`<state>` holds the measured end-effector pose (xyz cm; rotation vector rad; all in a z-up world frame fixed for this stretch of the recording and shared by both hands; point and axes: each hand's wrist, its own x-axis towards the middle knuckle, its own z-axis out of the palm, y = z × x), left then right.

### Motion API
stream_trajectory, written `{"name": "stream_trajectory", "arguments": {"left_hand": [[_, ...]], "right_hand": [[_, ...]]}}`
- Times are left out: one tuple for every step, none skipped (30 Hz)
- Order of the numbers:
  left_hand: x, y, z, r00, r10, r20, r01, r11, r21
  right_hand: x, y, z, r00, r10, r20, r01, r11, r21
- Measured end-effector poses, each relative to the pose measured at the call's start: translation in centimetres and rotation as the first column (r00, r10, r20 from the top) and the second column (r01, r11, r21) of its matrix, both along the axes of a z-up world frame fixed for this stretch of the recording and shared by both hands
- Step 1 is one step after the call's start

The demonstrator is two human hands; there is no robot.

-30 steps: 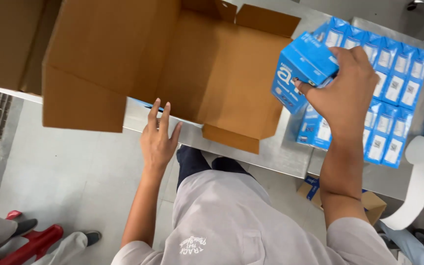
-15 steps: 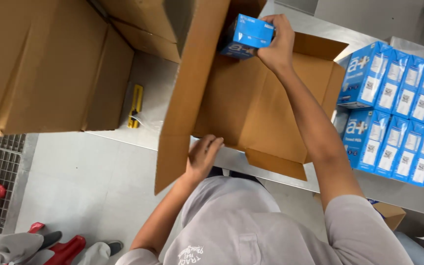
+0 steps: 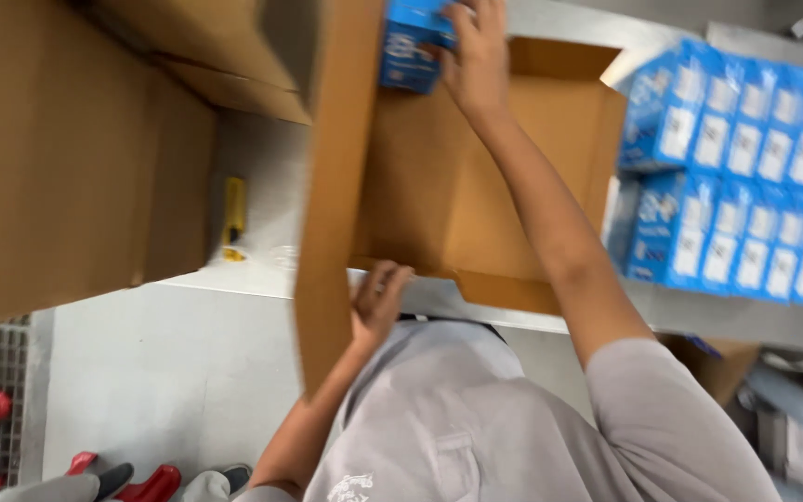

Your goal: The person applies small stickers to the side of blue milk cartons and then packs the cartons into cardboard boxes.

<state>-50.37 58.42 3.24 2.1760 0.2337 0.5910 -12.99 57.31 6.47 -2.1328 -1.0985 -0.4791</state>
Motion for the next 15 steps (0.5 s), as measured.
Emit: {"name": "stream_trajectory", "arguments": {"left_hand": [[0.1,0.1,1.0,1.000,0.024,0.020,-0.025,0.999,0.040],[0.5,0.5,2.0,0.998,0.050,0.047,-0.054,0.995,0.088],[0.6,0.2,2.9,0.999,0.022,0.049,-0.026,0.996,0.082],[0.8,0.1,3.7,0.996,0.079,0.041,-0.084,0.989,0.119],[1.1,0.1,4.5,0.990,0.136,0.036,-0.140,0.978,0.155],[1.0,0.0,4.5,0.991,0.126,0.042,-0.131,0.979,0.159],[1.0,-0.1,4.6,0.990,0.141,0.029,-0.143,0.979,0.145],[1.1,-0.3,4.6,0.987,0.159,0.015,-0.160,0.978,0.133],[1.1,-0.5,4.9,0.988,0.154,0.021,-0.155,0.978,0.136],[1.2,-0.7,5.1,0.985,0.172,-0.007,-0.170,0.977,0.130],[1.2,-0.9,5.3,0.981,0.190,-0.035,-0.184,0.975,0.124],[1.3,-1.1,5.3,0.981,0.191,-0.029,-0.186,0.975,0.125],[1.4,-1.3,5.2,0.975,0.219,-0.043,-0.211,0.968,0.137],[1.5,-1.5,5.1,0.967,0.249,-0.054,-0.239,0.960,0.149],[1.6,-1.7,5.4,0.966,0.253,-0.047,-0.244,0.958,0.149]], "right_hand": [[0.5,-1.1,-0.1,1.000,0.009,0.003,-0.009,1.000,-0.020],[1.2,-1.7,0.0,1.000,0.021,0.009,-0.020,0.999,-0.030],[3.4,-4.5,-1.5,1.000,-0.007,0.012,0.008,0.999,-0.036],[5.7,-6.6,-2.9,0.996,-0.084,0.001,0.084,0.996,-0.031],[8.0,-8.7,-4.2,0.987,-0.160,-0.012,0.159,0.987,-0.026],[10.9,-13.8,-7.2,0.986,-0.169,-0.007,0.169,0.985,-0.021],[13.9,-18.4,-9.7,0.957,-0.289,-0.015,0.289,0.957,0.037],[17.1,-22.1,-12.0,0.916,-0.399,-0.030,0.400,0.912,0.094],[17.5,-25.0,-10.9,0.914,-0.404,-0.027,0.405,0.909,0.100],[18.0,-27.9,-9.9,0.855,-0.519,-0.020,0.516,0.853,-0.082],[18.5,-30.7,-8.9,0.783,-0.621,0.009,0.602,0.755,-0.258],[18.9,-31.6,-8.1,0.784,-0.620,0.012,0.603,0.757,-0.253],[19.4,-32.5,-7.3,0.712,-0.701,-0.045,0.624,0.661,-0.416],[19.9,-33.2,-6.5,0.628,-0.774,-0.081,0.607,0.553,-0.570],[21.2,-33.7,-7.8,0.632,-0.771,-0.078,0.609,0.557,-0.565]]}}
